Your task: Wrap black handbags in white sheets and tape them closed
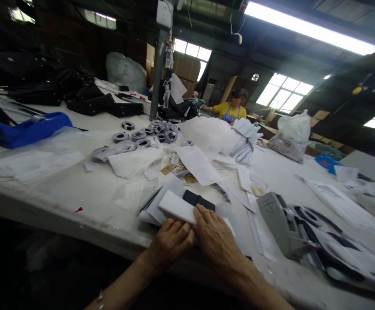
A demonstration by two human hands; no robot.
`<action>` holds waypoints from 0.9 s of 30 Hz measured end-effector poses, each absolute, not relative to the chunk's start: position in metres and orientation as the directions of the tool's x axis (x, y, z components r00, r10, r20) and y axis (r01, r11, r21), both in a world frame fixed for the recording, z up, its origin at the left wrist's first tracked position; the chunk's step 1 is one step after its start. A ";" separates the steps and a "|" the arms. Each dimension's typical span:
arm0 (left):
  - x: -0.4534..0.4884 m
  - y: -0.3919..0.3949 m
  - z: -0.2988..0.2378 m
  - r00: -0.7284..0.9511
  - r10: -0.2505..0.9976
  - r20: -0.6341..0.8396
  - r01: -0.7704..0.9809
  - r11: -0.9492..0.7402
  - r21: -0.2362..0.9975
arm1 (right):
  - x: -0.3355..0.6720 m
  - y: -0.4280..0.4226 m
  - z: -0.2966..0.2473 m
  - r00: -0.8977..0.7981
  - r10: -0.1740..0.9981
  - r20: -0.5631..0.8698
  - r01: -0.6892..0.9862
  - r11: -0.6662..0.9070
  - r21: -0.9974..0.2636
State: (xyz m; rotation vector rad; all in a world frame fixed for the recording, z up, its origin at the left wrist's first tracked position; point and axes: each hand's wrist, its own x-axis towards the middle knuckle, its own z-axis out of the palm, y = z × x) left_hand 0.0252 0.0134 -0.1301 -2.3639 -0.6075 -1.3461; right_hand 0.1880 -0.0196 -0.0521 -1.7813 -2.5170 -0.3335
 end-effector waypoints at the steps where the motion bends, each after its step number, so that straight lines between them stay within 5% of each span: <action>1: 0.025 0.013 -0.130 0.455 0.187 0.871 0.527 -0.845 -0.094 | 0.189 -0.022 -0.052 -0.344 0.928 0.145 0.935 0.326 0.138; 8: 0.023 0.012 -0.131 0.469 0.193 0.862 0.519 -0.850 -0.092 | 0.192 -0.037 -0.052 -0.402 0.915 -0.015 0.910 0.402 0.105; 14: 0.021 0.010 -0.131 0.466 0.149 0.872 0.494 -0.861 -0.117 | 0.174 -0.042 -0.083 -0.263 0.950 0.169 0.930 0.203 0.306; 27: 0.026 0.014 -0.131 0.502 0.142 0.853 0.515 -0.841 -0.164 | 0.194 -0.034 -0.103 -0.456 0.791 0.407 0.881 0.337 0.331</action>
